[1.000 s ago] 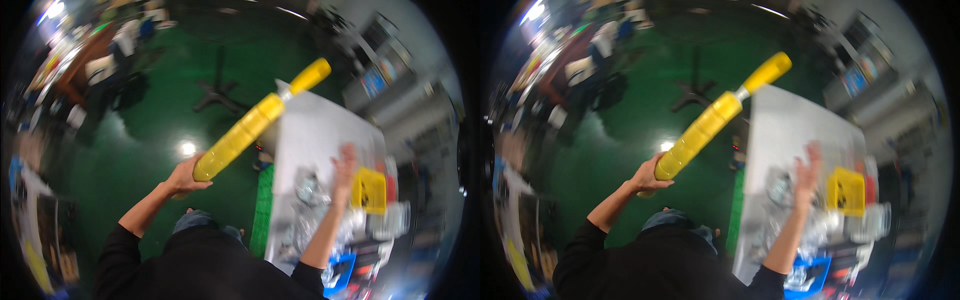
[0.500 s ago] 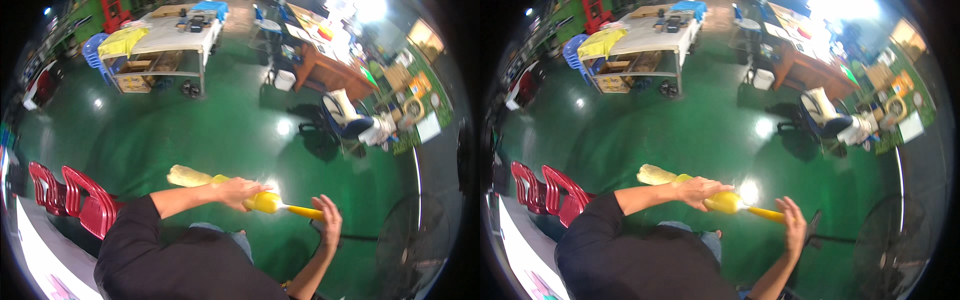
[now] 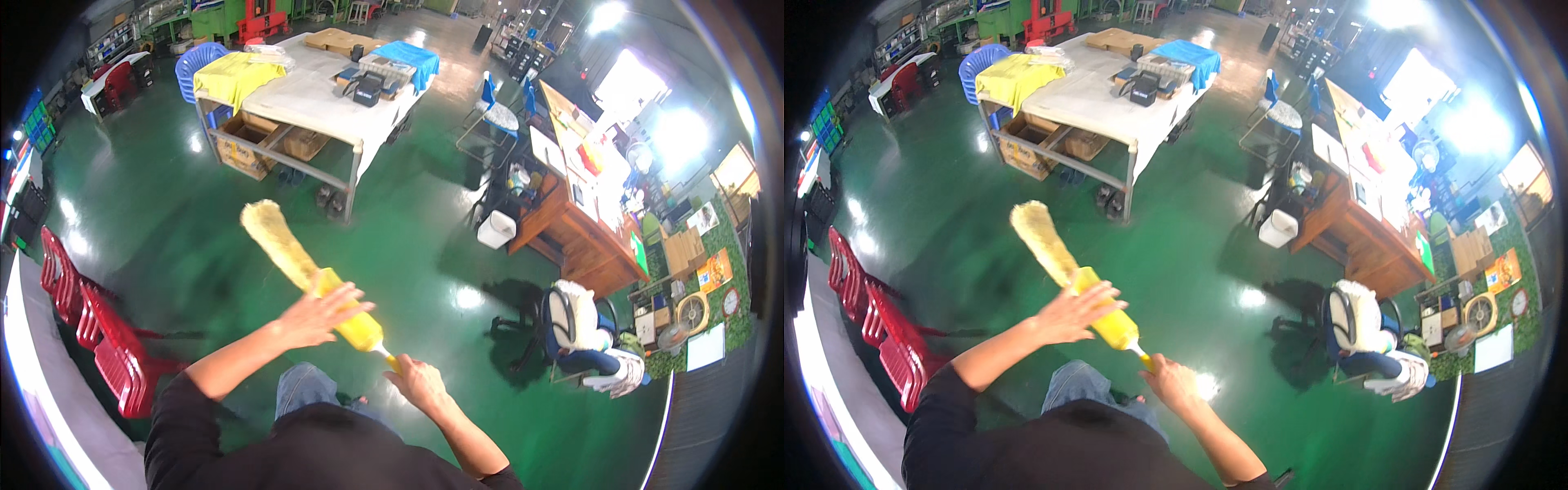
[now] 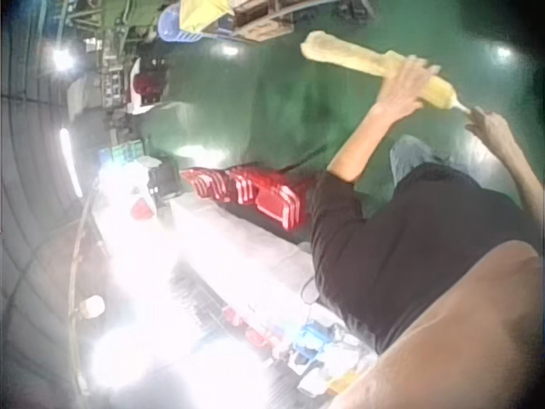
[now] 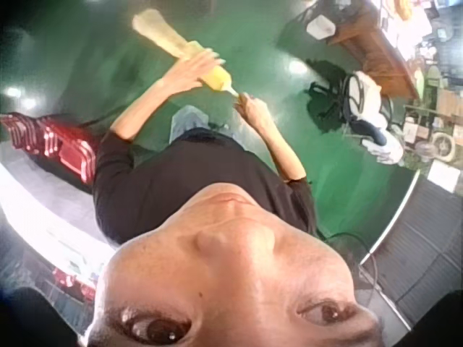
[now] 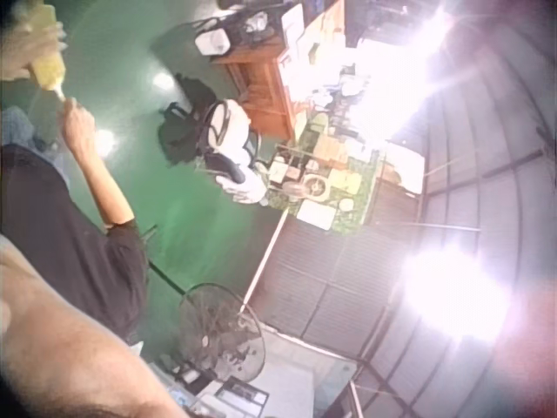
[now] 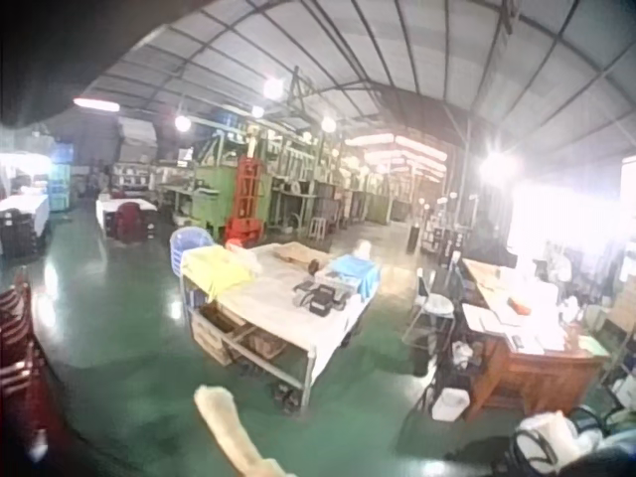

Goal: The person moves a red plastic chair and places it under a table. They then use a yellow duster to wipe the surfaces of several tables, moving items like plastic baskets and a red tray aside to reach the work. The person continues dusting multiple tables in the room.

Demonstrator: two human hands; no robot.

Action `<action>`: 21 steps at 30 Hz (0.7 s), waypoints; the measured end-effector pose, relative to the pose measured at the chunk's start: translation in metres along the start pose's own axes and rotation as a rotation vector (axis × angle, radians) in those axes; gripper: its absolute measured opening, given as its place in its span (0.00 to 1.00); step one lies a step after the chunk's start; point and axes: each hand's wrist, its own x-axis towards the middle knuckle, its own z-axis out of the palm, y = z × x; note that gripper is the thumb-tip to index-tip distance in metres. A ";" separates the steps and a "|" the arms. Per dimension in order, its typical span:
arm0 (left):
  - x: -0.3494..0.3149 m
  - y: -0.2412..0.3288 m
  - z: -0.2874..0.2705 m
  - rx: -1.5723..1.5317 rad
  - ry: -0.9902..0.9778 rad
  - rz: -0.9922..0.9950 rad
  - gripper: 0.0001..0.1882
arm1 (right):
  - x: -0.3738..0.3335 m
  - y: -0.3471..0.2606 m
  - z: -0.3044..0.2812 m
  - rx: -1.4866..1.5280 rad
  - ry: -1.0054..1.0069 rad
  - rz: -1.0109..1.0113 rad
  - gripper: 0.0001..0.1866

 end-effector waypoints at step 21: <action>0.171 -0.550 0.052 0.207 0.183 -0.079 0.35 | 0.692 -0.071 -0.063 1.115 -0.307 -0.162 0.08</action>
